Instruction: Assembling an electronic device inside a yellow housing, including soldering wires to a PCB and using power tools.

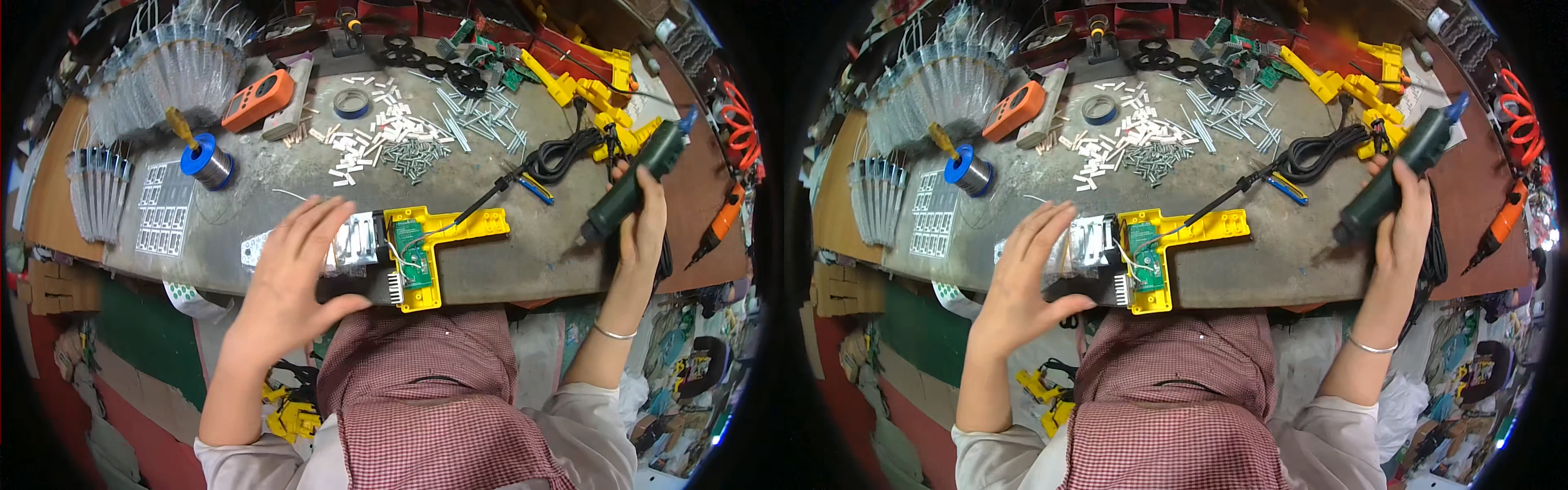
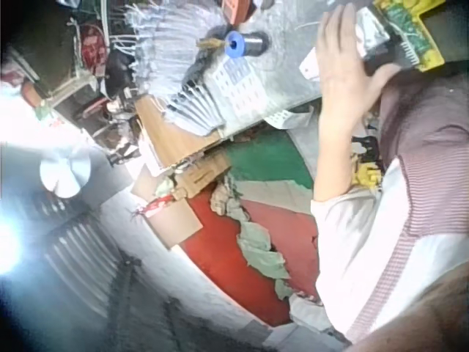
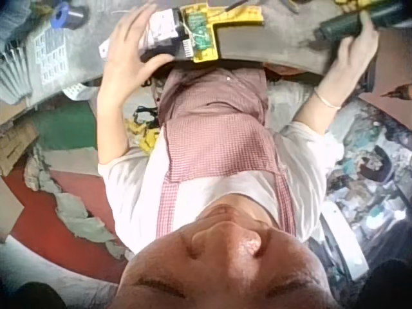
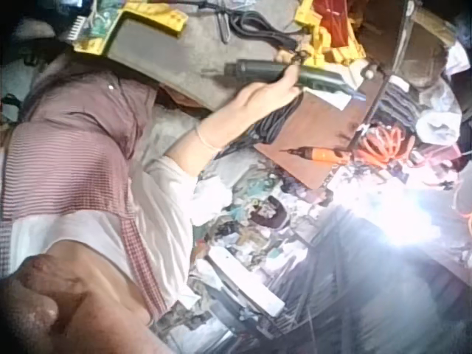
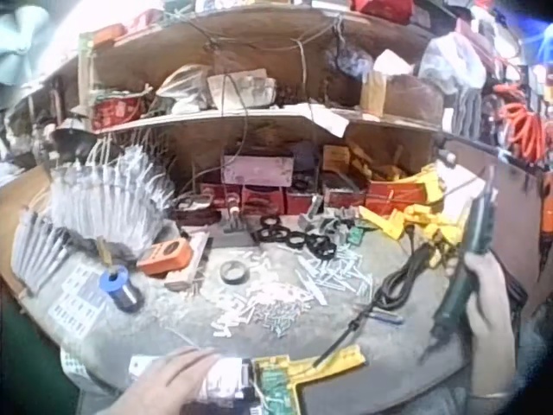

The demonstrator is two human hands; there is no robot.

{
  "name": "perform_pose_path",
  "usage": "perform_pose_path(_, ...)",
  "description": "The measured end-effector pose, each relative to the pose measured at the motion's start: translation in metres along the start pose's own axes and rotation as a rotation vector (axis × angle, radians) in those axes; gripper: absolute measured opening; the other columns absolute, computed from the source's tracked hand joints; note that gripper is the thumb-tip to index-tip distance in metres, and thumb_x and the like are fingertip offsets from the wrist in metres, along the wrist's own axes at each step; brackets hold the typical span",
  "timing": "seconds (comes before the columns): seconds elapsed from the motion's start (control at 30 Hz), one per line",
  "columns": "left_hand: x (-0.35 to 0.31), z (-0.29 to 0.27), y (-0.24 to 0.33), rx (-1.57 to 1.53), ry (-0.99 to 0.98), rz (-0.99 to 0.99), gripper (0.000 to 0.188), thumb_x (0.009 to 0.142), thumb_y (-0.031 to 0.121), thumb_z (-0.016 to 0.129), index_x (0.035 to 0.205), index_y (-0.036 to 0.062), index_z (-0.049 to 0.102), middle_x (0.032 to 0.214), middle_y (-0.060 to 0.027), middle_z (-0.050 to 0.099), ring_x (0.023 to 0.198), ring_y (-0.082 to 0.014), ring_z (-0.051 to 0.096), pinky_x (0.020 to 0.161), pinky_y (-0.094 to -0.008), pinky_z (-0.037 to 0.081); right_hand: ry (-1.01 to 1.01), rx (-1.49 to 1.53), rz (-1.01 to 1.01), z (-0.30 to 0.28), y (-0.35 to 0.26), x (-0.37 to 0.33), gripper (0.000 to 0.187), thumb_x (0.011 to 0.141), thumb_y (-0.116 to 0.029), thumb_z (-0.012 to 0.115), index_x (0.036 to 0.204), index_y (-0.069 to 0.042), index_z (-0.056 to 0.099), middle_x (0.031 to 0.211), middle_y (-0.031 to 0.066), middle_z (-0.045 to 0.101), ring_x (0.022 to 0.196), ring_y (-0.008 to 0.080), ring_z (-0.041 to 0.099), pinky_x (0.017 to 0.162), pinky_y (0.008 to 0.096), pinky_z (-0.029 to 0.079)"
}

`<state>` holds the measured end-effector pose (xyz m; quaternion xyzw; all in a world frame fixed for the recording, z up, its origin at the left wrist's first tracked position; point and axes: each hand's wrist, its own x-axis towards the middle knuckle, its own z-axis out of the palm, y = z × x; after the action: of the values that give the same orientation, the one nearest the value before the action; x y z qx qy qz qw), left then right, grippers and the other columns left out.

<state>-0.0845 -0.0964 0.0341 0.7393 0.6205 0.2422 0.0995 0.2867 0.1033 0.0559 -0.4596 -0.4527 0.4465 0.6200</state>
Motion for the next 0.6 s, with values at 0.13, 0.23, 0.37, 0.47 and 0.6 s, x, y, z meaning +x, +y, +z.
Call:
perform_pose_path(0.13, -0.002, 0.018, -0.032, 0.117, -0.057, 0.009, 0.087, 0.064, 0.025, 0.084, 0.140, 0.0104, 0.044, 0.132, -0.0139, 0.050, 0.122, -0.0345, 0.048, 0.100, -0.0479, 0.039, 0.022, -0.806, -0.283, -0.099, 0.071, 0.014, 0.065, 0.086, -0.004, 0.061, 0.145, -0.001, 0.034, 0.119, 0.0129, 0.059, 0.112, 0.0227, 0.056, 0.097, 0.0339, 0.044)
perform_pose_path(0.23, 0.007, 0.015, -0.041, 0.138, -0.112, 0.087, 0.081, 0.064, 0.024, 0.083, 0.135, 0.0088, 0.049, 0.127, -0.0128, 0.054, 0.114, -0.0352, 0.053, 0.093, -0.0469, 0.042, 0.068, -1.055, -0.248, -0.080, 0.058, -0.007, 0.051, 0.084, -0.009, 0.067, 0.133, -0.004, 0.052, 0.126, 0.0127, 0.056, 0.115, 0.0245, 0.055, 0.098, 0.0356, 0.043)
perform_pose_path(0.37, 0.023, -0.019, -0.024, -0.033, -0.307, 0.072, 0.061, 0.070, 0.027, 0.078, 0.124, 0.0043, 0.058, 0.107, -0.0147, 0.064, 0.092, -0.0363, 0.060, 0.079, -0.0419, 0.048, -0.098, -0.969, -0.438, -0.002, 0.026, -0.045, 0.036, 0.083, -0.018, 0.069, 0.116, -0.004, 0.064, 0.116, 0.0132, 0.062, 0.111, 0.0252, 0.057, 0.097, 0.0359, 0.043)
perform_pose_path(0.47, 0.052, -0.035, -0.032, -0.509, -0.725, -0.270, 0.044, 0.094, 0.039, 0.060, 0.107, -0.0029, 0.064, 0.086, -0.0135, 0.066, 0.084, -0.0210, 0.061, 0.076, -0.0342, 0.048, -0.698, -0.568, -0.530, 0.055, 0.024, -0.070, 0.034, 0.090, -0.025, 0.061, 0.116, -0.003, 0.065, 0.111, 0.0156, 0.063, 0.107, 0.0284, 0.058, 0.096, 0.0359, 0.043)
perform_pose_path(0.6, 0.050, 0.002, -0.071, -0.577, -0.728, -0.307, 0.048, 0.098, 0.042, 0.053, 0.105, -0.0046, 0.065, 0.094, -0.0087, 0.068, 0.088, -0.0134, 0.057, 0.080, -0.0302, 0.047, -0.675, -0.672, -0.580, 0.077, 0.061, -0.074, 0.027, 0.082, -0.018, 0.071, 0.104, -0.004, 0.068, 0.091, 0.0127, 0.061, 0.088, 0.0298, 0.058, 0.080, 0.0377, 0.046)
